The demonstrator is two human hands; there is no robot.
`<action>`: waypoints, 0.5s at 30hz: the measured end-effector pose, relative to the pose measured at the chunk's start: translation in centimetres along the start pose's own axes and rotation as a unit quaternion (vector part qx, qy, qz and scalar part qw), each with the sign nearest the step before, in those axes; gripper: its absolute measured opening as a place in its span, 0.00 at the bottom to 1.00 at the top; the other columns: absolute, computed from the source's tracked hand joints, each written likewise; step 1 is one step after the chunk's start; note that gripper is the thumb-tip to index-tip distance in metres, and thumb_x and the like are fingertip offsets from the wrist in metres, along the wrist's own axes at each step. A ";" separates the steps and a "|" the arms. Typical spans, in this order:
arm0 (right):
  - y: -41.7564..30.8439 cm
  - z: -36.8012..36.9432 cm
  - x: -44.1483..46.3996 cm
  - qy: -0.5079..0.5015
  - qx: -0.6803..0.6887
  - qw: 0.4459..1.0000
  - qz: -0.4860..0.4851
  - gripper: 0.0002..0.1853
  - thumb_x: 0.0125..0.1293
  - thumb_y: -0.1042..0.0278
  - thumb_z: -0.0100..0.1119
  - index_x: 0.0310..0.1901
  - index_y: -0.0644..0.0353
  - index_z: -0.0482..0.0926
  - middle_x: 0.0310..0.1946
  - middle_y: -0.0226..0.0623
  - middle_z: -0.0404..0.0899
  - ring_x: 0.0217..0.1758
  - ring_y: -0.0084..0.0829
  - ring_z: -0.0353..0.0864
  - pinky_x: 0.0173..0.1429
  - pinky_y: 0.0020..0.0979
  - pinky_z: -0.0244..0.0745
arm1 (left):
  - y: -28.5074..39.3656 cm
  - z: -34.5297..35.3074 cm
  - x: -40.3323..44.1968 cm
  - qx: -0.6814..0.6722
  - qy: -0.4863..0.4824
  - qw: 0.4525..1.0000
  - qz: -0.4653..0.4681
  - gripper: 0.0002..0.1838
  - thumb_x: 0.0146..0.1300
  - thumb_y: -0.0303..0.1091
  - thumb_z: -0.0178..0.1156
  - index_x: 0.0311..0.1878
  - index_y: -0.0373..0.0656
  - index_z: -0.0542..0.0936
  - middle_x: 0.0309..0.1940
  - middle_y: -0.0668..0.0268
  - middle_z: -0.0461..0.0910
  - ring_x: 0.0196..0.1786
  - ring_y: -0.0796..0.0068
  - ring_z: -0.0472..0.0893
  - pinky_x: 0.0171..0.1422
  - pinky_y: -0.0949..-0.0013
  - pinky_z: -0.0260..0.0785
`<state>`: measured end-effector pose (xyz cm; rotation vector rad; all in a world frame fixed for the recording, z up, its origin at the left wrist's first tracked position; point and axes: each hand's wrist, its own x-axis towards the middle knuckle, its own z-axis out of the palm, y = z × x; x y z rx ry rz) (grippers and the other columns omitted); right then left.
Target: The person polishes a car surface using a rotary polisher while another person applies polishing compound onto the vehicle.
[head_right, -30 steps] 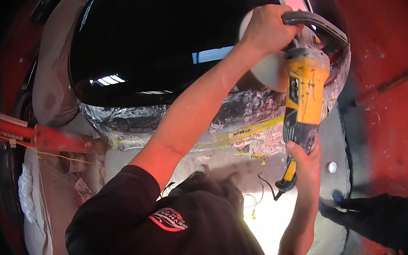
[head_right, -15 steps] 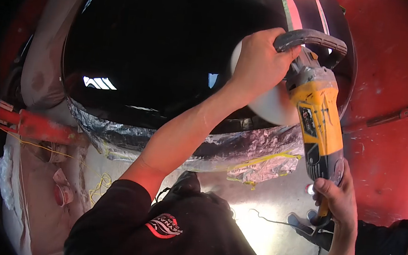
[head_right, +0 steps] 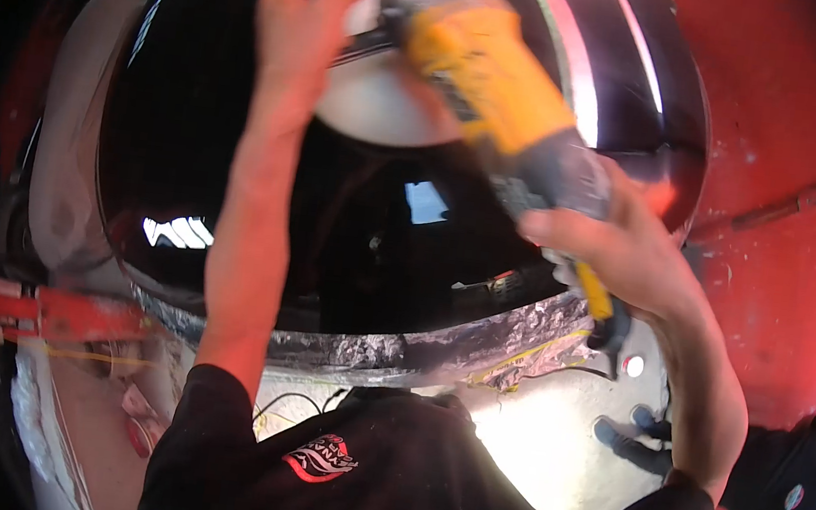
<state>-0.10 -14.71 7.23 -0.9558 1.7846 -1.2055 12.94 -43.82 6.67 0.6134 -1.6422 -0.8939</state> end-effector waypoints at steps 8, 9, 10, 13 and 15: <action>-1.2 6.0 6.0 -0.113 0.085 0.990 -0.007 0.41 0.55 0.52 0.81 0.60 0.70 0.69 0.38 0.38 0.80 0.32 0.24 0.80 0.37 0.28 0.79 | -1.8 -8.4 8.1 0.029 -0.031 0.998 -0.043 0.12 0.65 0.36 0.74 0.48 0.43 0.87 0.21 0.79 0.73 0.17 0.90 0.63 0.21 0.79 0.52; -0.9 6.2 6.4 -0.138 0.108 0.984 -0.025 0.41 0.55 0.52 0.81 0.60 0.70 0.68 0.38 0.38 0.80 0.32 0.23 0.80 0.36 0.28 0.78 | -0.9 -7.9 8.3 0.039 -0.048 0.997 -0.037 0.11 0.66 0.36 0.72 0.48 0.42 0.87 0.21 0.79 0.72 0.17 0.90 0.63 0.22 0.80 0.52; -0.6 6.3 6.5 -0.113 0.112 0.987 -0.014 0.41 0.55 0.53 0.81 0.60 0.70 0.68 0.38 0.38 0.80 0.33 0.23 0.80 0.36 0.28 0.78 | -0.7 -7.2 8.4 0.042 -0.058 0.997 -0.038 0.10 0.67 0.36 0.73 0.46 0.42 0.86 0.20 0.79 0.72 0.17 0.90 0.62 0.22 0.80 0.52; 0.3 6.1 6.1 -0.036 0.114 0.993 0.018 0.42 0.55 0.53 0.81 0.62 0.70 0.68 0.39 0.38 0.80 0.35 0.24 0.81 0.36 0.29 0.78 | -0.8 -4.6 8.9 0.056 -0.085 0.994 -0.029 0.11 0.67 0.36 0.71 0.47 0.41 0.87 0.21 0.79 0.73 0.18 0.90 0.64 0.22 0.79 0.53; 1.0 5.4 5.4 -0.010 0.127 0.991 0.035 0.42 0.55 0.54 0.81 0.63 0.69 0.67 0.39 0.38 0.81 0.35 0.23 0.81 0.35 0.29 0.78 | -1.0 -2.0 9.0 0.030 -0.108 0.993 -0.023 0.11 0.66 0.37 0.71 0.47 0.42 0.87 0.22 0.78 0.75 0.19 0.90 0.65 0.23 0.79 0.54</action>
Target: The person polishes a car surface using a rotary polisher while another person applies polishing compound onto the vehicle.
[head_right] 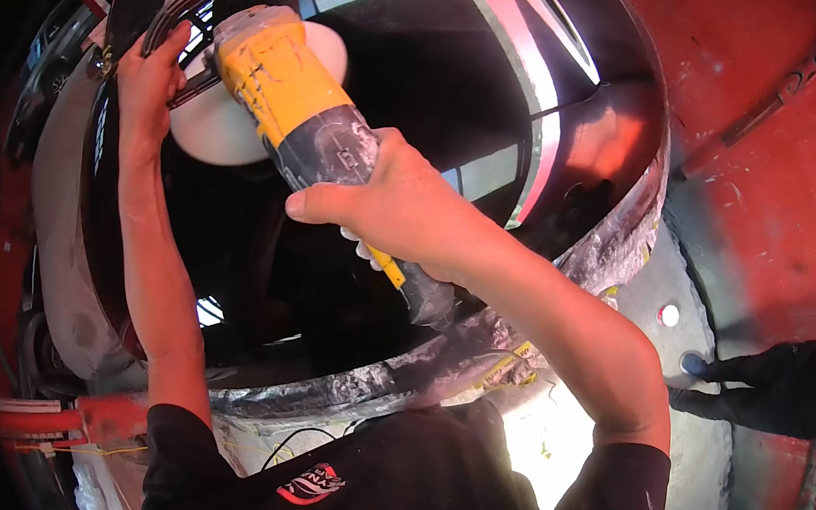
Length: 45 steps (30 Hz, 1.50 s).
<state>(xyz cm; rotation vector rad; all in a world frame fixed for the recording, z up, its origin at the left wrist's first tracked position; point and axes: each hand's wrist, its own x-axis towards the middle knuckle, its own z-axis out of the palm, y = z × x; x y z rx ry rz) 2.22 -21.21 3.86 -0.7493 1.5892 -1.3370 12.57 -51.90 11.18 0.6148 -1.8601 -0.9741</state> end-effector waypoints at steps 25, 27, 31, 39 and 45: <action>18.6 -21.6 -26.4 0.144 0.075 0.987 0.000 0.51 0.53 0.65 0.80 0.75 0.67 0.60 0.58 0.39 0.77 0.59 0.28 0.78 0.65 0.35 0.75 | 15.4 29.6 -26.2 -0.028 -0.106 0.992 0.057 0.05 0.65 0.26 0.69 0.35 0.36 0.84 0.25 0.69 0.83 0.29 0.87 0.73 0.32 0.72 0.69; 18.8 -23.3 -27.1 0.130 0.136 0.982 0.026 0.49 0.54 0.70 0.79 0.74 0.69 0.60 0.60 0.40 0.77 0.62 0.30 0.77 0.66 0.34 0.74 | 15.1 32.5 -26.6 0.002 -0.095 0.991 0.098 0.06 0.62 0.26 0.69 0.33 0.35 0.82 0.21 0.59 0.81 0.28 0.86 0.75 0.31 0.68 0.69; 20.9 -25.2 -28.1 0.116 0.153 0.981 0.013 0.44 0.52 0.70 0.79 0.69 0.68 0.65 0.53 0.37 0.81 0.55 0.26 0.80 0.61 0.32 0.77 | 15.9 32.6 -29.3 0.040 -0.091 0.991 0.087 0.08 0.59 0.26 0.69 0.31 0.34 0.79 0.20 0.53 0.78 0.24 0.72 0.80 0.31 0.62 0.69; 20.5 -22.1 -27.2 -0.040 -0.028 0.999 0.009 0.63 0.50 0.58 0.85 0.80 0.64 0.49 0.66 0.55 0.76 0.70 0.47 0.77 0.72 0.43 0.71 | 12.2 19.8 -37.3 0.069 0.052 0.996 0.026 0.04 0.70 0.25 0.67 0.40 0.36 0.81 0.23 0.73 0.77 0.23 0.88 0.71 0.27 0.81 0.57; 18.7 -21.1 -25.4 -0.074 -0.113 0.991 0.018 0.63 0.53 0.50 0.83 0.81 0.58 0.47 0.66 0.61 0.75 0.72 0.54 0.75 0.75 0.45 0.69 | 13.3 17.7 -36.3 0.041 0.086 0.994 -0.046 0.11 0.64 0.25 0.72 0.32 0.38 0.77 0.23 0.72 0.76 0.28 0.86 0.72 0.32 0.79 0.59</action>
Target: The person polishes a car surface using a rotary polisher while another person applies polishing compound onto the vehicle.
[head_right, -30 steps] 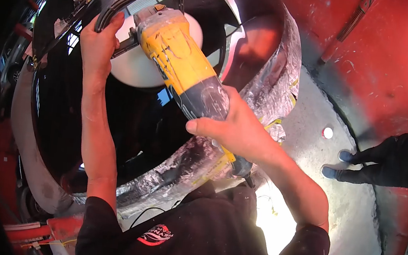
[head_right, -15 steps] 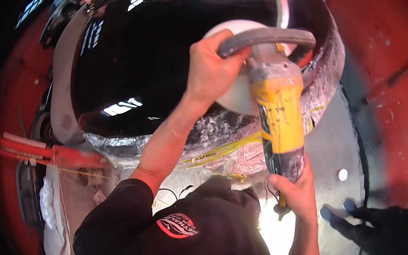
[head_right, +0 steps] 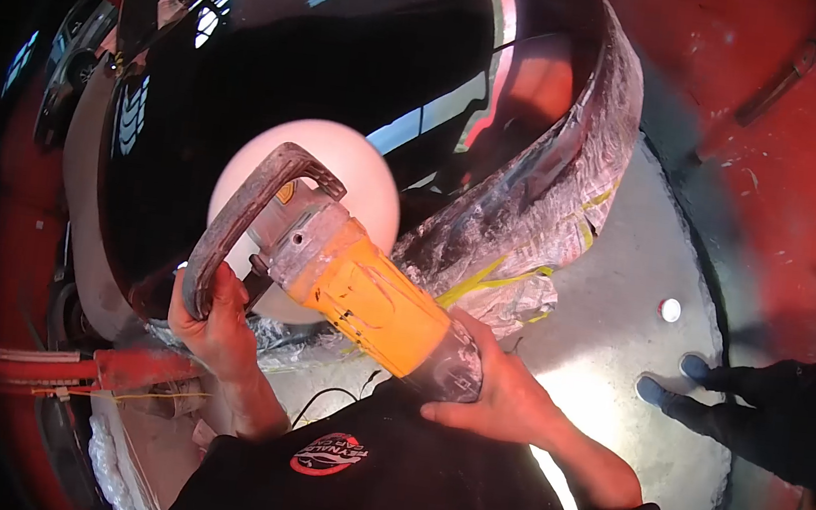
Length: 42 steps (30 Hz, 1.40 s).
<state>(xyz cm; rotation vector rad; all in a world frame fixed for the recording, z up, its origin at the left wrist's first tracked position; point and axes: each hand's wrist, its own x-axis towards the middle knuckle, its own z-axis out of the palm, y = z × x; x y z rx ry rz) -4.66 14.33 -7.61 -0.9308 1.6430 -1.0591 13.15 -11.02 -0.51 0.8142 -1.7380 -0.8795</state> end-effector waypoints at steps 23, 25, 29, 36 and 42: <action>6.4 -20.3 -1.6 0.165 0.239 0.956 -0.038 0.51 0.52 0.56 0.83 0.74 0.66 0.65 0.60 0.32 0.79 0.60 0.24 0.76 0.66 0.30 0.71 | 8.3 31.6 5.9 -0.005 -0.201 0.971 0.130 0.06 0.61 0.29 0.69 0.37 0.38 0.85 0.25 0.51 0.83 0.30 0.50 0.87 0.35 0.58 0.74; 4.8 -23.9 0.4 0.145 0.236 0.959 -0.055 0.49 0.54 0.58 0.80 0.74 0.66 0.65 0.60 0.32 0.79 0.60 0.23 0.76 0.67 0.30 0.70 | 8.7 34.5 9.2 0.044 -0.151 0.967 0.200 0.09 0.62 0.36 0.69 0.35 0.39 0.85 0.23 0.52 0.82 0.27 0.54 0.84 0.34 0.58 0.73; 3.8 -28.4 3.3 0.165 0.208 0.963 -0.036 0.45 0.57 0.60 0.78 0.73 0.66 0.65 0.60 0.32 0.79 0.62 0.24 0.76 0.69 0.30 0.69 | 9.7 36.8 11.9 0.052 -0.119 0.980 0.148 0.12 0.62 0.38 0.71 0.34 0.38 0.84 0.19 0.58 0.81 0.24 0.67 0.82 0.34 0.61 0.72; 9.2 -25.2 -0.5 0.095 0.175 0.979 -0.050 0.57 0.53 0.63 0.83 0.78 0.70 0.55 0.66 0.45 0.75 0.68 0.33 0.75 0.73 0.36 0.70 | 8.7 32.1 4.1 0.027 -0.104 0.990 0.091 0.08 0.62 0.27 0.71 0.34 0.35 0.82 0.19 0.61 0.78 0.23 0.82 0.75 0.31 0.69 0.70; 10.7 -20.1 -4.8 0.051 0.232 0.971 -0.009 0.60 0.50 0.66 0.86 0.79 0.68 0.54 0.70 0.43 0.70 0.73 0.33 0.70 0.78 0.38 0.63 | 8.7 25.4 -2.5 0.108 -0.163 0.975 0.103 0.09 0.59 0.21 0.73 0.31 0.35 0.79 0.18 0.66 0.76 0.25 0.87 0.72 0.30 0.74 0.65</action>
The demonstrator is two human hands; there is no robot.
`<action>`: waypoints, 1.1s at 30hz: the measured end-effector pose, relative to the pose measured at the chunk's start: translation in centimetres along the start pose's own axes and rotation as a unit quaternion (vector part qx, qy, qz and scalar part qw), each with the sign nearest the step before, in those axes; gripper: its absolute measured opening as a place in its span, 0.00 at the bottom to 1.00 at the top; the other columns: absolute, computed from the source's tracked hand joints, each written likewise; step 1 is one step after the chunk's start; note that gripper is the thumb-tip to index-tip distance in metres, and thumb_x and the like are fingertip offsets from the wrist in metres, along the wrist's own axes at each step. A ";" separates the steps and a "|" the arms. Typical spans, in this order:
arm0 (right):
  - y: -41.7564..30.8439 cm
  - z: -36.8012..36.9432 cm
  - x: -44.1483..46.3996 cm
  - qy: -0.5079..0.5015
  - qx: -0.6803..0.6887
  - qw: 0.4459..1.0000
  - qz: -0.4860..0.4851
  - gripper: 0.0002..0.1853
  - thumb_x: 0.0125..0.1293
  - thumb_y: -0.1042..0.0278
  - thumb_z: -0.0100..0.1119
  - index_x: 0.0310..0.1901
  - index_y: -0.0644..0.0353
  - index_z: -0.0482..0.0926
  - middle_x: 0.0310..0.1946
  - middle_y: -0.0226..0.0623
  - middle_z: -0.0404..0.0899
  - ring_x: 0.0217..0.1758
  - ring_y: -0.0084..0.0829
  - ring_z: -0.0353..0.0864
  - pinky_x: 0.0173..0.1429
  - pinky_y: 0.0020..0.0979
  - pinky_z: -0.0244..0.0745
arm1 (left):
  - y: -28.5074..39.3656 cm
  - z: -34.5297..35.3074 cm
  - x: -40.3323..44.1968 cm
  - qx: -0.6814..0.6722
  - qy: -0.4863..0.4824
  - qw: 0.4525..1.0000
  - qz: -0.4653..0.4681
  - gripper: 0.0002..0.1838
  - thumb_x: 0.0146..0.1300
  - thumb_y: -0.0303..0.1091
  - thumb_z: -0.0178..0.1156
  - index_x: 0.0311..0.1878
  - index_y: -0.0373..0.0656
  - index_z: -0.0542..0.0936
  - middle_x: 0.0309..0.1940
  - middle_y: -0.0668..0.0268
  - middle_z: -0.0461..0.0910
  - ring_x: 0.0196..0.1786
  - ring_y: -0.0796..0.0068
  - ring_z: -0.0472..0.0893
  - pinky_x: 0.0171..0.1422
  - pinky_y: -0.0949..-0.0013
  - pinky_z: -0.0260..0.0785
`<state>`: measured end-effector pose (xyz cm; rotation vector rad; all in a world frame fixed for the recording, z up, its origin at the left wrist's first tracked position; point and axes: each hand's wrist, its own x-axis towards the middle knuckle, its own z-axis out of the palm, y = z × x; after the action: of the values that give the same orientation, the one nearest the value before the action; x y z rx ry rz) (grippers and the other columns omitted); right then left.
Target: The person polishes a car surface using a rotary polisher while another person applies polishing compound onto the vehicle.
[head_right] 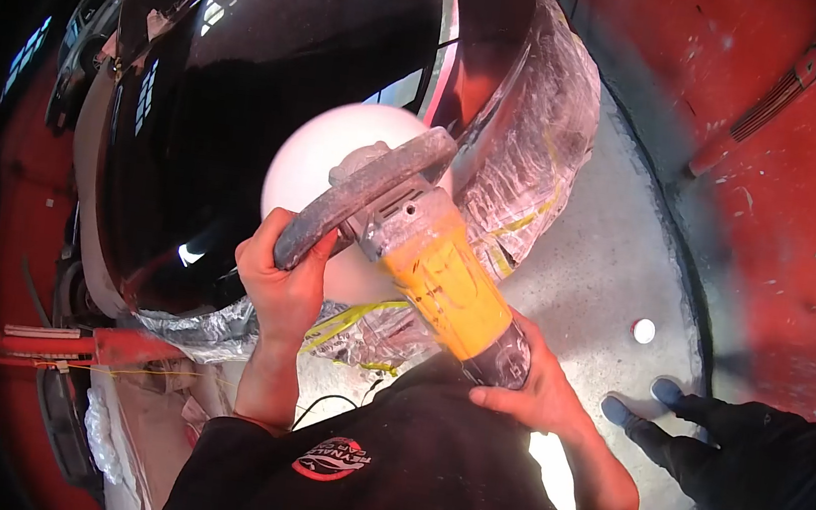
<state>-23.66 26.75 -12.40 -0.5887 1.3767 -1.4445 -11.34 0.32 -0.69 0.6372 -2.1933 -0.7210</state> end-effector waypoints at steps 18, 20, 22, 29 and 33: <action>-3.8 -2.4 5.5 0.126 -0.017 0.992 -0.025 0.48 0.49 0.63 0.85 0.70 0.66 0.67 0.60 0.34 0.78 0.64 0.27 0.76 0.71 0.33 0.69 | -1.9 6.0 11.2 -0.125 0.029 0.986 0.103 0.10 0.61 0.33 0.72 0.33 0.37 0.83 0.21 0.55 0.78 0.23 0.70 0.77 0.33 0.65 0.71; -0.7 -1.3 3.9 0.097 0.008 0.993 -0.068 0.52 0.49 0.65 0.85 0.73 0.67 0.63 0.64 0.37 0.76 0.68 0.29 0.74 0.74 0.35 0.67 | -1.3 4.3 7.0 -0.116 0.001 0.990 0.083 0.10 0.59 0.27 0.74 0.31 0.36 0.79 0.18 0.60 0.75 0.22 0.81 0.74 0.29 0.70 0.68; 2.2 -0.3 2.2 0.060 0.080 0.993 -0.060 0.56 0.48 0.67 0.86 0.76 0.67 0.59 0.68 0.39 0.73 0.71 0.31 0.73 0.77 0.37 0.65 | -1.9 2.9 2.7 -0.064 -0.032 0.994 0.087 0.11 0.56 0.25 0.75 0.29 0.36 0.78 0.16 0.61 0.73 0.20 0.80 0.72 0.27 0.70 0.65; 9.8 -2.8 -2.1 -0.040 0.096 0.994 0.016 0.59 0.47 0.74 0.85 0.79 0.67 0.56 0.69 0.40 0.73 0.73 0.32 0.71 0.77 0.38 0.64 | 2.3 2.3 -6.4 0.033 -0.102 0.985 0.136 0.08 0.45 0.19 0.70 0.28 0.39 0.80 0.17 0.60 0.73 0.18 0.60 0.75 0.24 0.62 0.63; 16.8 -7.0 -5.2 -0.110 0.183 0.975 0.059 0.59 0.54 0.60 0.84 0.81 0.64 0.53 0.70 0.39 0.72 0.73 0.31 0.71 0.76 0.38 0.66 | 6.0 7.5 -9.5 -0.001 -0.178 0.977 0.119 0.10 0.40 0.22 0.69 0.28 0.42 0.79 0.19 0.65 0.71 0.20 0.61 0.74 0.25 0.59 0.63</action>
<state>-22.33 37.15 -28.19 -0.4061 0.9279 -1.4432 -12.53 12.83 -5.60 0.2464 -2.5389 -0.7544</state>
